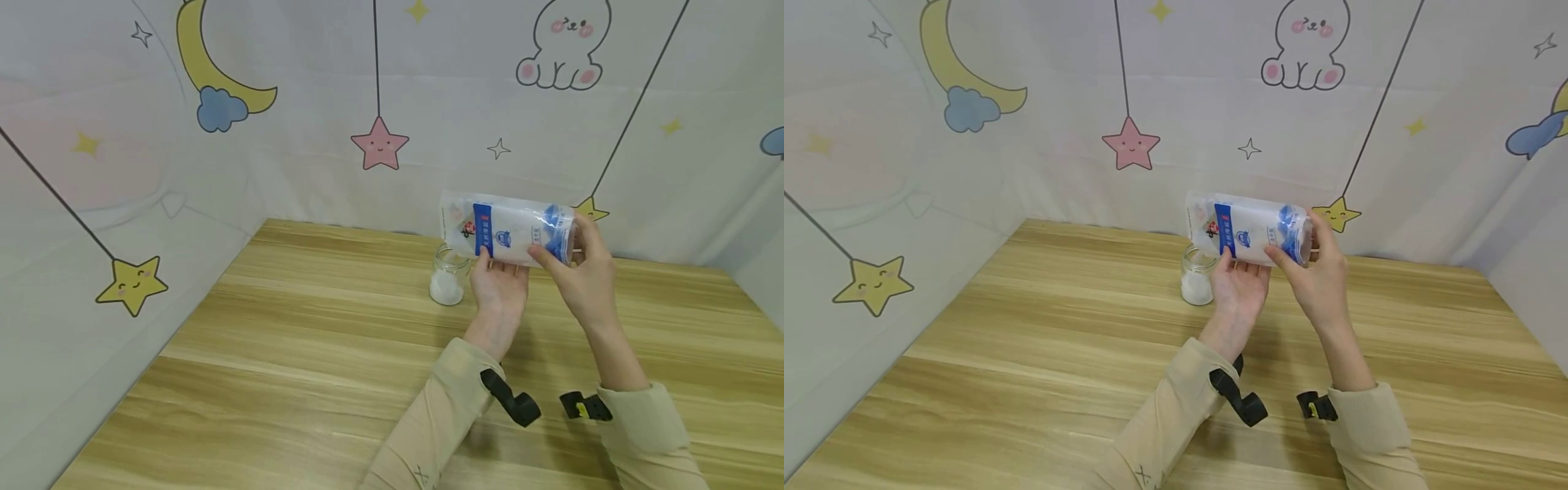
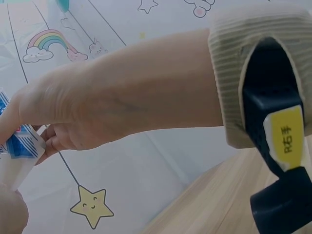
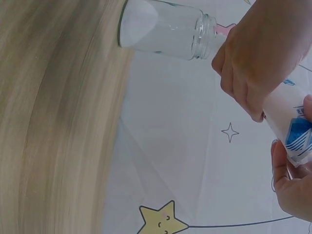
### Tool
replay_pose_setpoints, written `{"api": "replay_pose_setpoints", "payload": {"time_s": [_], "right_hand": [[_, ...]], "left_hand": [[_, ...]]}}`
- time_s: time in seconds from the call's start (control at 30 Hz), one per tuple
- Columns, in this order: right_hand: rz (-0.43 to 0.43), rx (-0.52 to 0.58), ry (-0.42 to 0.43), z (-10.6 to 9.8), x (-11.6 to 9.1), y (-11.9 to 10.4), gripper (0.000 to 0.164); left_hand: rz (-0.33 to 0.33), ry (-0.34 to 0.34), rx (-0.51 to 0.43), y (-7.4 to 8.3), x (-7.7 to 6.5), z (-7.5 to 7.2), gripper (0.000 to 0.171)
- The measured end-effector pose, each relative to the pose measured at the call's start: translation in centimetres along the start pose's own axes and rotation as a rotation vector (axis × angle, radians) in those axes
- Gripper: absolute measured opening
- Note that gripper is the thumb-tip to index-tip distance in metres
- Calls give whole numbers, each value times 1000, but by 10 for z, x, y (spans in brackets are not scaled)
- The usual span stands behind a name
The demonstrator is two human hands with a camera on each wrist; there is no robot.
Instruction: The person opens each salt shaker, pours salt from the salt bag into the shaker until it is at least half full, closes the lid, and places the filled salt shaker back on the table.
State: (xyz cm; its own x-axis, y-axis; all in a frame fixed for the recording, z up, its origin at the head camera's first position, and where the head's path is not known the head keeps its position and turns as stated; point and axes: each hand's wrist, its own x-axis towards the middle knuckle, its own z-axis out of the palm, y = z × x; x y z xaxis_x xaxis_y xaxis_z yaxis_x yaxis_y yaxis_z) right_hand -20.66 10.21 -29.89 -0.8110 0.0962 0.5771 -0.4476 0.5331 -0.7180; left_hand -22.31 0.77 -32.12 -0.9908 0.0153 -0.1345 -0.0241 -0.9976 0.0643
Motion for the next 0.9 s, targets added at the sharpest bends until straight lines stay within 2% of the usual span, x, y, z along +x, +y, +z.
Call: {"api": "replay_pose_setpoints", "payload": {"time_s": [0.33,0.57,0.9], "right_hand": [[-4,-29,-52,-3,0,1,70],[-5,-1,-33,0,-3,-2,68],[-51,-16,1,4,-6,-4,66]], "left_hand": [[3,10,9,1,0,0,42],[4,1,33,3,-2,-2,42],[7,-9,27,4,-3,-4,42]]}}
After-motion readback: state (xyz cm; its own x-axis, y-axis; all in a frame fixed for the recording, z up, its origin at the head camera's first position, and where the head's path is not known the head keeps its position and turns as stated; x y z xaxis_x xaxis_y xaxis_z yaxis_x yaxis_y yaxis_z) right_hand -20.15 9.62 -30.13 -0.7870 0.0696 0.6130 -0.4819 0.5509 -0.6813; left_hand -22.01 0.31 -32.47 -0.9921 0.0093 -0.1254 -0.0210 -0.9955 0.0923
